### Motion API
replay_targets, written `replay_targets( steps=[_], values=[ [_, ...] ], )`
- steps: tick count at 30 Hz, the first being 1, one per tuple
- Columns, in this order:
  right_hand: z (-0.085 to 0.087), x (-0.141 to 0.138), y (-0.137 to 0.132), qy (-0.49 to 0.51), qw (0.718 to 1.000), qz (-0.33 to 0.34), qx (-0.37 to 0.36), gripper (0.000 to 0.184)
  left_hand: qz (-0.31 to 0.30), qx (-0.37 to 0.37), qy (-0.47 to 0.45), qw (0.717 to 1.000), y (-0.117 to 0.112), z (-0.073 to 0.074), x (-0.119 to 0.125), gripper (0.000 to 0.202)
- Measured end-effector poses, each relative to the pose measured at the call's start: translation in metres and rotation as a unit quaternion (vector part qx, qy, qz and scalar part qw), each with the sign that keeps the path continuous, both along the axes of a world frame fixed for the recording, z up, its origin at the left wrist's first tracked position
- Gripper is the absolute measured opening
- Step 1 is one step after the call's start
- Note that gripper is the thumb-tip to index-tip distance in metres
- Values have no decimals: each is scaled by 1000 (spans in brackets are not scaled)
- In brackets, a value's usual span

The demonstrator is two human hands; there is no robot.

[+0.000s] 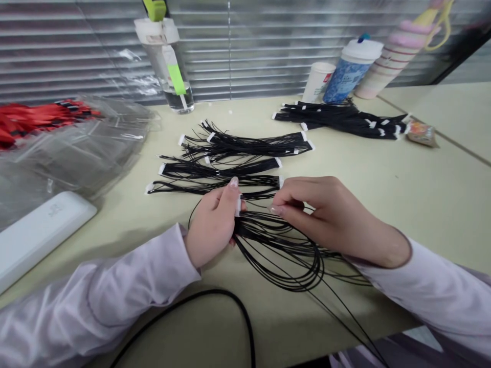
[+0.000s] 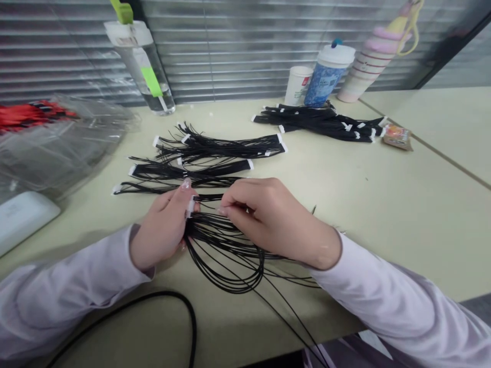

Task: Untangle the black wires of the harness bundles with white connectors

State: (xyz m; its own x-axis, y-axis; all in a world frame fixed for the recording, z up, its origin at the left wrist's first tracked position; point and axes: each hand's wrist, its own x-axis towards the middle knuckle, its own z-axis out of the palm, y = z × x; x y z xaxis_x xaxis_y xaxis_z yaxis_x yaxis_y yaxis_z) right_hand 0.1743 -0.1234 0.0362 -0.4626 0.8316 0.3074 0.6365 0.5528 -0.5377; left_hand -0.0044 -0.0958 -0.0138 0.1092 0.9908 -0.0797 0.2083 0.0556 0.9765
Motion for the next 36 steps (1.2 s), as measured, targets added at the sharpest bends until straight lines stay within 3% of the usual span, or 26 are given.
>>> replay_targets(
  steps=[8,14,36],
  values=[
    [0,3,2,-22,998,50,7,10,-23,-3,21,999,-1,5,1,44],
    [-2,3,1,-28,999,-8,41,12,-40,23,47,998,-3,8,1,43],
    [-4,4,-3,-65,992,26,107,11,-47,9,51,998,-4,11,1,46]
  ],
)
